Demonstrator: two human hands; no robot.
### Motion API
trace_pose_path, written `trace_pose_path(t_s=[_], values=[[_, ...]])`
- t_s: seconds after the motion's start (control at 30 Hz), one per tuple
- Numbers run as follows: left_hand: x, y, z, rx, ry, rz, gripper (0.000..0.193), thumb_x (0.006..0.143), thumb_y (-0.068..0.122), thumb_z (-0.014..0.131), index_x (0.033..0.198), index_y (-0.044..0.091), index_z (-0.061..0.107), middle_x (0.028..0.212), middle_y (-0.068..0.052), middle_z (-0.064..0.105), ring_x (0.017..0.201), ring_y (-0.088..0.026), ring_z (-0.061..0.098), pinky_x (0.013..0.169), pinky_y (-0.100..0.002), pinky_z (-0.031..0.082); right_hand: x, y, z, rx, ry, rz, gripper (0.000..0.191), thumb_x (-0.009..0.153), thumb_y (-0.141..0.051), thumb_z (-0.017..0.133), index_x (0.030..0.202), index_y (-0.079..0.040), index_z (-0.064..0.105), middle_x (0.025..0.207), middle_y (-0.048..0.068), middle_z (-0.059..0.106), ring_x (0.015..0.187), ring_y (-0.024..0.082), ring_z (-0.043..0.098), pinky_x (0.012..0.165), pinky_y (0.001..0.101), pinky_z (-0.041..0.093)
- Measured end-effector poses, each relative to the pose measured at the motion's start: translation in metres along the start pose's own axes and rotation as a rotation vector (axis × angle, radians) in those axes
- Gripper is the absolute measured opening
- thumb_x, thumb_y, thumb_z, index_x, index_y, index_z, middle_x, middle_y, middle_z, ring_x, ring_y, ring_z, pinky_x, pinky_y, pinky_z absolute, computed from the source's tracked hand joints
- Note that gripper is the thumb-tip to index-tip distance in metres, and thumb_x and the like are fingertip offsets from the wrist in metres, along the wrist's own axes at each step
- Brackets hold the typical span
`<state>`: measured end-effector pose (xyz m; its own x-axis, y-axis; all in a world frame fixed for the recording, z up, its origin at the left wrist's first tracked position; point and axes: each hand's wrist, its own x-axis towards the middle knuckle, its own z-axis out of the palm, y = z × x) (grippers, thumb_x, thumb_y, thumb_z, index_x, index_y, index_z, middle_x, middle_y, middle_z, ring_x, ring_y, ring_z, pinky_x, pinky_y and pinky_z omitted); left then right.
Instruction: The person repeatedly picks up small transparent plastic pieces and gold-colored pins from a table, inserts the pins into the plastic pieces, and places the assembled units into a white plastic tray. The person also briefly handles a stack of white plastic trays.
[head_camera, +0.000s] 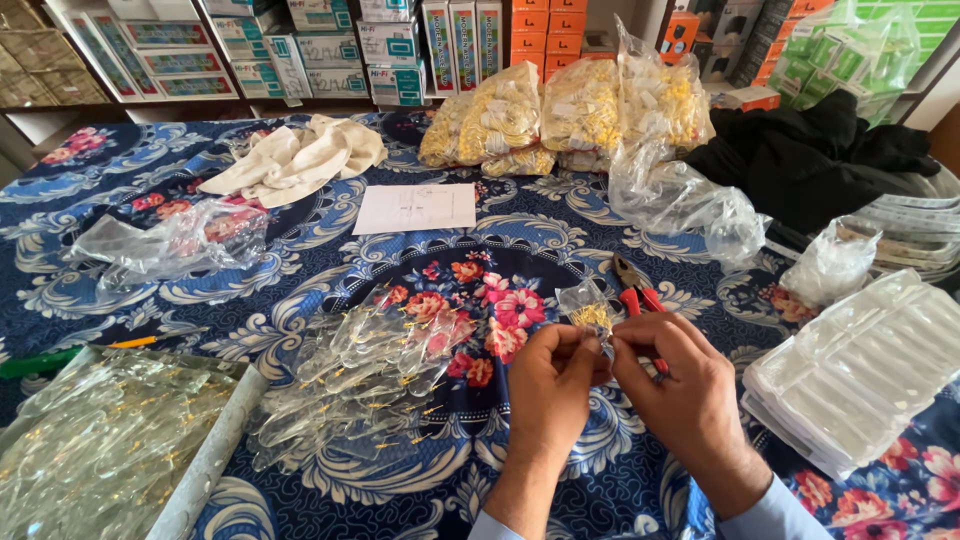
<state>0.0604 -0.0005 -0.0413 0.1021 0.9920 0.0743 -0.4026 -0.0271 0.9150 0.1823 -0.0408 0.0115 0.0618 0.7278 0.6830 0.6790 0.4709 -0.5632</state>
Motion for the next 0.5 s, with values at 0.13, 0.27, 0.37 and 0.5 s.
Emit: trace_pose_path(t_s=[0.13,0.27,0.37,0.5], values=[[-0.002,0.0038,-0.0001,0.018,-0.011,-0.011,0.012,0.097,0.006,0.065,0.101,-0.005,0.068,0.088,-0.008,0.074,0.076,-0.012,0.073,0.07,-0.026,0.064,-0.0018,0.0005,0.0007,-0.022,0.012,-0.042,0.014,0.085,-0.002,0.074,0.098,-0.001,0.071,0.103,0.011,0.074,0.088,0.019,0.077,0.076,0.029,0.061],[-0.0041,0.0051,0.0024,0.04,-0.027,-0.01,0.011,0.096,0.006,0.065,0.1,-0.004,0.069,0.087,-0.007,0.075,0.074,-0.011,0.071,0.069,-0.024,0.06,-0.0021,0.0015,0.0002,-0.087,0.017,-0.06,0.016,0.083,-0.003,0.075,0.099,-0.002,0.072,0.102,0.012,0.074,0.088,0.022,0.076,0.075,0.0311,0.06],[-0.0047,0.0032,0.0023,0.048,-0.059,0.005,0.011,0.096,0.005,0.066,0.101,-0.004,0.069,0.085,-0.006,0.074,0.071,-0.008,0.067,0.065,-0.023,0.056,-0.0011,0.0014,-0.0009,-0.075,0.015,-0.068,0.015,0.084,-0.003,0.075,0.099,-0.002,0.071,0.102,0.011,0.073,0.088,0.021,0.076,0.075,0.0306,0.06],[-0.0034,-0.0007,-0.0001,0.007,-0.073,0.037,0.009,0.095,0.003,0.066,0.101,-0.004,0.07,0.083,-0.005,0.072,0.069,-0.007,0.064,0.063,-0.021,0.052,-0.0007,0.0003,-0.0012,-0.045,-0.009,-0.054,0.015,0.084,-0.004,0.075,0.099,-0.002,0.071,0.102,0.011,0.072,0.086,0.02,0.075,0.074,0.0298,0.06]])
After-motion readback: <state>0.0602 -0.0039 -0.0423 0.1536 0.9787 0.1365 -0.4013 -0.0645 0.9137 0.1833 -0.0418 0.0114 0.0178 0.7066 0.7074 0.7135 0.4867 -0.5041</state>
